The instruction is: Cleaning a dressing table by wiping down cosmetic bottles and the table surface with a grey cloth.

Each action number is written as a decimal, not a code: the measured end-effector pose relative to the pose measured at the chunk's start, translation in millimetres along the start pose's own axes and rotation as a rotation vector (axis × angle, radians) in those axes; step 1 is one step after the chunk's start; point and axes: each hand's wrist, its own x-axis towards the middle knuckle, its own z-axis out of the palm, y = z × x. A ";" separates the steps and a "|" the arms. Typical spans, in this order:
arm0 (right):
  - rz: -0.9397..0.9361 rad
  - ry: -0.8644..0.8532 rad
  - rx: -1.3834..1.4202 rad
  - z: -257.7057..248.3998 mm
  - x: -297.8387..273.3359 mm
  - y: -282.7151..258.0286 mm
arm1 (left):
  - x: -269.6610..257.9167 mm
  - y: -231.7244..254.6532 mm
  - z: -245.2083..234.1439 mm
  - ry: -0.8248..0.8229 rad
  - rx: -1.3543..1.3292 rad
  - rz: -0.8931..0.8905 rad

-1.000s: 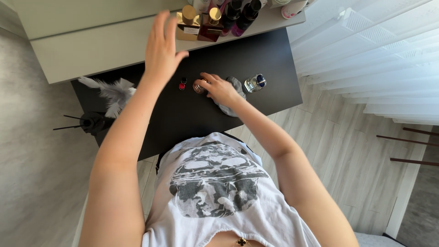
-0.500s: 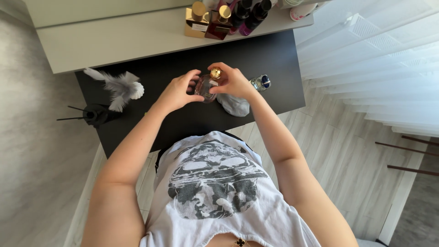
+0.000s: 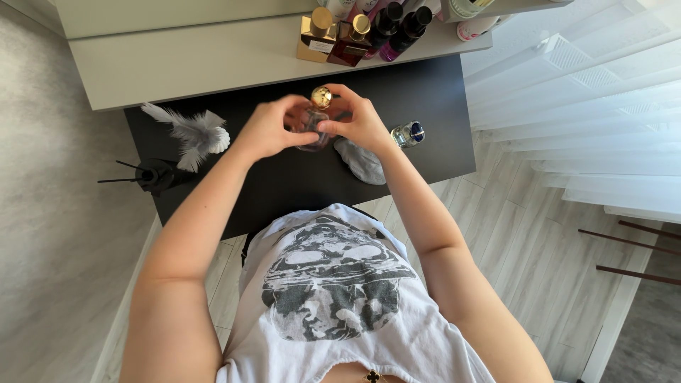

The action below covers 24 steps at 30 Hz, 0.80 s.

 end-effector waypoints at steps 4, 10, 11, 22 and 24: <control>-0.262 0.099 -0.041 -9.8 5.5 3.7 | 16.1 -1.2 -30.0 0.153 0.223 0.013; -0.216 0.300 -0.278 -35.7 -14.6 -1.6 | 77.5 -62.5 -85.5 0.261 0.360 0.200; -0.217 0.303 -0.277 -37.4 -19.1 1.6 | 83.0 -62.9 -87.1 0.259 0.361 0.201; -0.069 0.508 -0.473 -72.0 -70.4 45.4 | 113.1 -53.6 -81.2 0.120 0.505 0.100; -0.084 0.553 -0.709 -83.1 -81.4 43.6 | 114.4 -64.9 -79.0 0.114 0.535 0.097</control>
